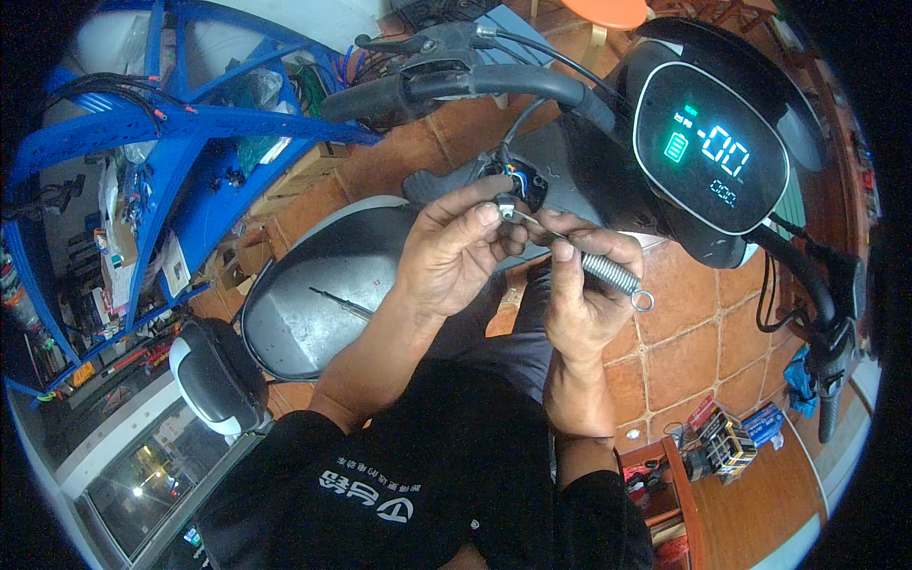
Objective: The person uses a spring-loaded tool to manipulate a small electrical connector attached to the handlebar wiring of an electric scooter. They repeatedly insert and remove the tool from the connector while holding it steady with the other hand.
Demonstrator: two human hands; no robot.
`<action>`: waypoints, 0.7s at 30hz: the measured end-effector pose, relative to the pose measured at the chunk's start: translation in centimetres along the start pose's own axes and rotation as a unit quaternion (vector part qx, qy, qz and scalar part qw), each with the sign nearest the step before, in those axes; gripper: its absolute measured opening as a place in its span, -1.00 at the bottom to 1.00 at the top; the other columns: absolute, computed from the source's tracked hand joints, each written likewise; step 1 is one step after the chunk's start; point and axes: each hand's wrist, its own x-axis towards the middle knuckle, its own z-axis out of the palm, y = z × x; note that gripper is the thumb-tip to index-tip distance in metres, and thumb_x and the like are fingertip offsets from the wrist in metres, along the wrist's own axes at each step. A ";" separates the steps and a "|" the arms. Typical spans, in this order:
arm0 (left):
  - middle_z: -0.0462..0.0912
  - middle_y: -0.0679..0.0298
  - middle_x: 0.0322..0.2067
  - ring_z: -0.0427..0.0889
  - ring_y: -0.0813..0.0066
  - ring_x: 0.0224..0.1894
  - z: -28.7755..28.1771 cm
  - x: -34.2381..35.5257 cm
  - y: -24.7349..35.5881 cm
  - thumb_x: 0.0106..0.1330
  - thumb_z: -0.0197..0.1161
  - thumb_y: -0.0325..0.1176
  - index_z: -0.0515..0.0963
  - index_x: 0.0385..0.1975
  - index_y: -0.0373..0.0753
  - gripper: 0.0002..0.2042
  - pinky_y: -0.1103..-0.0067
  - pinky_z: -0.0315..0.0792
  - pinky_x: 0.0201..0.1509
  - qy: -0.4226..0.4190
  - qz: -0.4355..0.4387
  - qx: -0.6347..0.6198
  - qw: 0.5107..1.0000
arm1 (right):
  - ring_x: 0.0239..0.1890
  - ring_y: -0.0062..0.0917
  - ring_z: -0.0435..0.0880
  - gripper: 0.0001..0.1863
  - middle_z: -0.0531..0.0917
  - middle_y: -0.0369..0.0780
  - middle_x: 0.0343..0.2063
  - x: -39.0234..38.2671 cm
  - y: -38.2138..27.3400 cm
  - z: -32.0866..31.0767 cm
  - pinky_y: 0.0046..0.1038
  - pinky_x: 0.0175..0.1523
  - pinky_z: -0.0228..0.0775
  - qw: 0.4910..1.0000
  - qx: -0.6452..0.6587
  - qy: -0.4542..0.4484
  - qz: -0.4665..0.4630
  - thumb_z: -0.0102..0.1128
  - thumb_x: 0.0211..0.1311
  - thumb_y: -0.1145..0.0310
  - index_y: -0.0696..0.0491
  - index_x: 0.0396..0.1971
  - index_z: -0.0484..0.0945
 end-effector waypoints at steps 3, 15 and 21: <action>0.64 0.07 -0.17 0.65 0.29 -0.16 0.1 0.0 -0.1 0.32 0.13 -0.47 0.49 0.02 -0.27 -0.72 0.45 0.53 -0.06 0.003 0.002 0.013 1.000 | -0.18 -0.32 0.66 -0.82 0.62 0.02 -0.24 0.0 0.2 0.2 -0.28 -0.06 0.57 1.000 0.008 0.008 -0.007 0.09 0.22 0.63 0.14 -0.24 0.32; 0.64 0.09 -0.16 0.64 0.33 -0.17 0.2 0.1 -0.3 0.33 0.12 -0.47 0.49 0.01 -0.28 -0.73 0.46 0.53 -0.07 0.000 0.008 -0.002 1.000 | -0.19 -0.36 0.66 -0.81 0.64 0.00 -0.30 0.1 0.1 0.2 -0.38 -0.09 0.54 0.998 0.047 0.027 -0.014 0.16 0.19 0.61 0.16 -0.28 0.33; 0.63 0.09 -0.17 0.64 0.36 -0.19 0.5 0.0 -0.3 0.33 0.11 -0.45 0.49 0.02 -0.27 -0.73 0.46 0.53 -0.07 0.018 -0.002 -0.015 1.000 | -0.19 -0.35 0.67 -0.81 0.64 0.00 -0.30 0.2 0.1 0.1 -0.38 -0.09 0.54 1.000 0.004 0.010 -0.026 0.17 0.19 0.60 0.16 -0.29 0.34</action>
